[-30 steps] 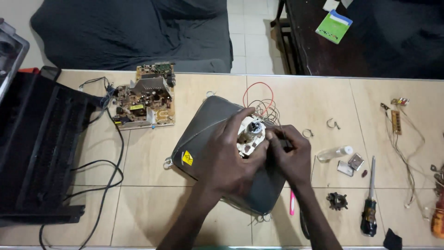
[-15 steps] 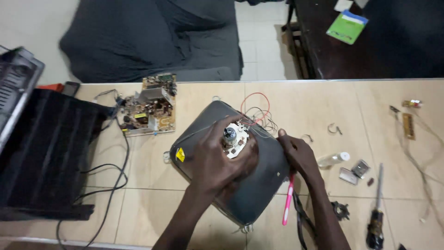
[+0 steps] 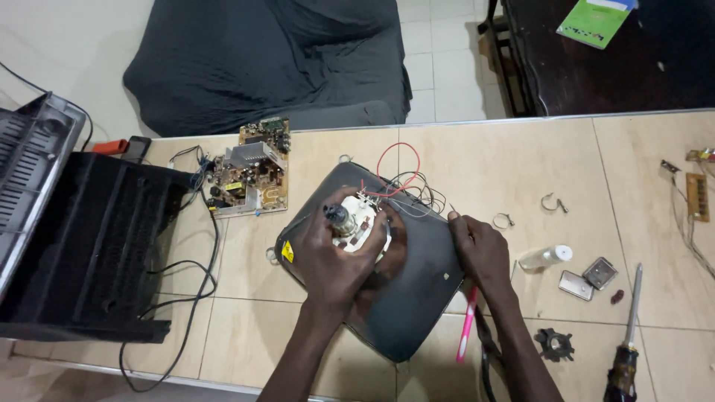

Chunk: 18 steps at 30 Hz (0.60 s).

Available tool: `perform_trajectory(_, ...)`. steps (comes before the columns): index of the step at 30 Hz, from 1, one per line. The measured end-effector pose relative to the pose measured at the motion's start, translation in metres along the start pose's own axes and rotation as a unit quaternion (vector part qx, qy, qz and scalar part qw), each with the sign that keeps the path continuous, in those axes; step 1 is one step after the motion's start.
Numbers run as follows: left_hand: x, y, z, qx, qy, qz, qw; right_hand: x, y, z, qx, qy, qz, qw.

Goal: The person cleans the internal components of a disassembled electronic device, likely a motor or fan, using a pink toothbrush. They scrub various parts of the device, including the central shaft and surrounding housing, while holding it over a workbench.

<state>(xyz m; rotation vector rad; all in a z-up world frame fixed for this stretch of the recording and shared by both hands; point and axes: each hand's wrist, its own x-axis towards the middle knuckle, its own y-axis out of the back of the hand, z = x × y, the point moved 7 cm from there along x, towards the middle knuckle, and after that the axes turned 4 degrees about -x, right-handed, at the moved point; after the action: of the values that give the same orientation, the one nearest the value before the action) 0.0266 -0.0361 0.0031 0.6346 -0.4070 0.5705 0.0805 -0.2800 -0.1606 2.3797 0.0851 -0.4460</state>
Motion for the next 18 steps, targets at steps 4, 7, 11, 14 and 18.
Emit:
perform_trajectory(4,0.002,0.005,0.003,-0.062,0.001,0.002,0.998,0.002,-0.004,0.004,-0.009,0.005,0.007,1.0)
perform_trajectory(7,-0.002,0.003,-0.001,-0.057,-0.024,0.003,0.998,-0.001,-0.004,0.006,-0.013,-0.005,0.019,1.0)
perform_trajectory(11,-0.005,0.007,0.003,-0.014,-0.047,0.043,0.998,-0.005,-0.003,0.004,-0.015,-0.007,0.028,0.999)
perform_trajectory(14,0.001,0.007,-0.002,-0.014,-0.038,0.061,0.997,0.003,-0.005,0.008,-0.016,-0.017,0.045,0.999)
perform_trajectory(18,-0.004,0.008,0.001,0.034,-0.031,0.105,0.993,-0.011,-0.004,0.002,-0.026,-0.035,0.047,0.998)
